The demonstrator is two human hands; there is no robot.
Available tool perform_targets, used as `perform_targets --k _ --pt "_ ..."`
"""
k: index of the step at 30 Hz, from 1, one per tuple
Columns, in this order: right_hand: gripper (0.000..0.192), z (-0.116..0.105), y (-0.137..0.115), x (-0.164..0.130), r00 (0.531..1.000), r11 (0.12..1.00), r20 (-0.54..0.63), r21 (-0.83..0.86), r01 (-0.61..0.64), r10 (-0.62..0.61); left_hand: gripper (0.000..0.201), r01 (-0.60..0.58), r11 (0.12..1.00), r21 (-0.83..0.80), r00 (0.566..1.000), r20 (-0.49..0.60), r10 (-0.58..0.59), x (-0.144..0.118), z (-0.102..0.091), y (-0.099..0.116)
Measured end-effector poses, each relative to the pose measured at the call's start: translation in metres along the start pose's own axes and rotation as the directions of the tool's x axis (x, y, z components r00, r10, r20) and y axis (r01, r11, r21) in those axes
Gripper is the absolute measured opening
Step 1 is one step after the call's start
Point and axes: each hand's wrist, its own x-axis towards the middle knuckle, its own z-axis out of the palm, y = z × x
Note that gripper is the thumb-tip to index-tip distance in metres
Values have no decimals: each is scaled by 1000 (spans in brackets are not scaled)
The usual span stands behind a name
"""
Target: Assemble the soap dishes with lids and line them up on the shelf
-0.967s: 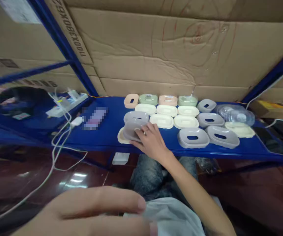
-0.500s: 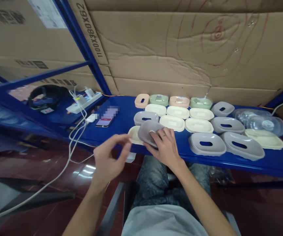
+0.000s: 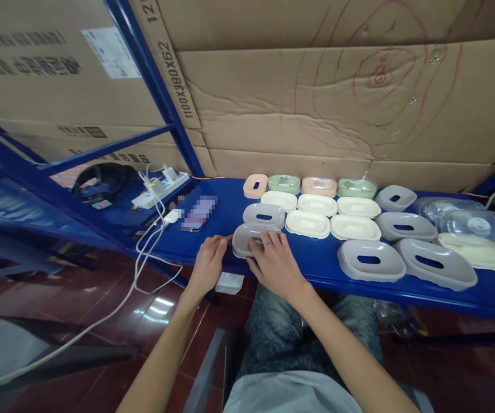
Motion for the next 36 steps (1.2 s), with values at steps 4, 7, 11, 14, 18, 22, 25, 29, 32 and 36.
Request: perform_targets --k 4,7,11,14,18,22,25,29,32,36 --pt "42 -2 -4 1 1000 1000 24 4 -1 1 43 151 987 51 988 -43 -149 5 7 10" --pt "39 -2 -6 1 998 999 45 29 -40 38 40 231 961 151 973 -24 -230 12 10 23" --pt "42 -1 -3 -5 999 992 -12 123 -38 40 45 223 925 308 965 61 -253 19 7 37" --pt "48 1 0 -15 981 973 -137 203 -106 136 38 193 898 395 972 50 -230 20 8 39" --pt "61 7 -5 -33 940 941 -128 173 -292 315 31 174 904 389 983 -15 -183 12 18 37" --pt "60 14 -13 -46 935 933 -100 158 -323 341 34 182 929 322 980 -141 -143 -1 27 40" --pt "62 16 -11 -51 937 933 -121 200 -301 328 36 147 982 116 980 -153 -128 -6 26 44" --pt "66 13 -4 -53 931 913 -126 278 -299 343 39 168 943 -286 971 -116 -208 -2 27 42" --pt "68 7 1 -55 930 877 -90 377 -299 356 47 180 834 -522 967 -60 -247 6 34 35" --pt "79 -14 19 -59 911 830 -73 446 -333 405 63 150 774 -615 980 -10 -198 14 40 26"
